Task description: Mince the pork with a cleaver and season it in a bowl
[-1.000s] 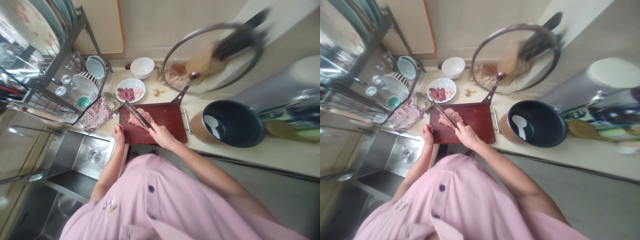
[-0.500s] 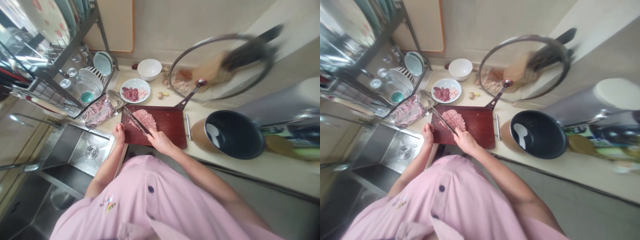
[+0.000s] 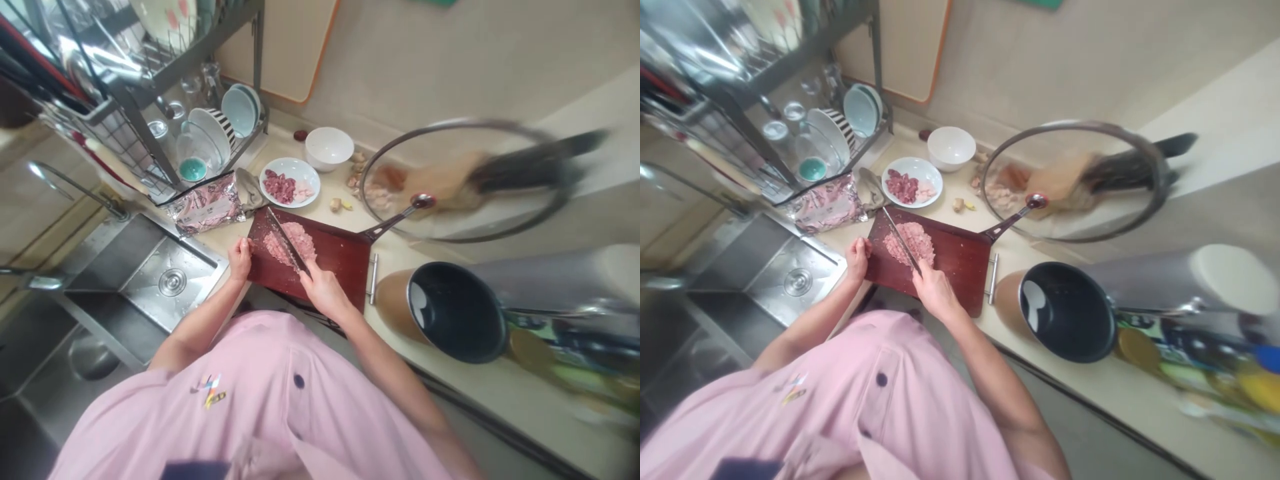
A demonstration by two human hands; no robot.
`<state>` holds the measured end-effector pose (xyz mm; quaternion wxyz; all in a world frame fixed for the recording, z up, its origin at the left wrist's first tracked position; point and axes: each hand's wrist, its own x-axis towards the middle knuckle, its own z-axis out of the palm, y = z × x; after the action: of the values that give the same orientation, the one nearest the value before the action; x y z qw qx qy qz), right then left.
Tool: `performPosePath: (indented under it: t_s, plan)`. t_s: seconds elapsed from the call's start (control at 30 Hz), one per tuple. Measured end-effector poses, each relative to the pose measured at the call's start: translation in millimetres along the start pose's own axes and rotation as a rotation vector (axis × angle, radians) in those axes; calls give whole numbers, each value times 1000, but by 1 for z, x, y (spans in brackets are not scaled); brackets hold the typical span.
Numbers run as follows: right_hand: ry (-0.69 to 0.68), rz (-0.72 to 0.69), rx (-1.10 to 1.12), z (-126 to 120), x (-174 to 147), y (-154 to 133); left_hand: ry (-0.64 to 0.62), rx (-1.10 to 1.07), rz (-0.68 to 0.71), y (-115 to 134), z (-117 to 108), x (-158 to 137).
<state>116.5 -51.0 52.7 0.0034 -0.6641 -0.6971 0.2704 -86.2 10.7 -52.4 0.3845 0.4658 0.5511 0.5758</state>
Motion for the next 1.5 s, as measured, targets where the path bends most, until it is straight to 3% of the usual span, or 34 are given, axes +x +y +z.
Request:
performPosePath:
  t_s: [0.67, 0.87, 1.1, 1.27, 1.37, 1.5]
  plan:
    - [-56, -79, 9, 10, -12, -5, 23, -15, -24, -1, 1, -4]
    - [-11, -2, -18, 7, -7, 1, 17, 3, -11, -1, 1, -4]
    - [22, -36, 67, 2, -5, 6, 28, 11, -16, -3, 1, -4]
    - [-38, -45, 64, 9, -7, 7, 24, -18, -18, -3, 1, -3]
    - [46, -8, 53, 10, -7, 8, 30, -27, -24, -3, 1, -3]
    - [8, 25, 32, 5, -6, 14, 23, -25, -29, 0, 1, -2]
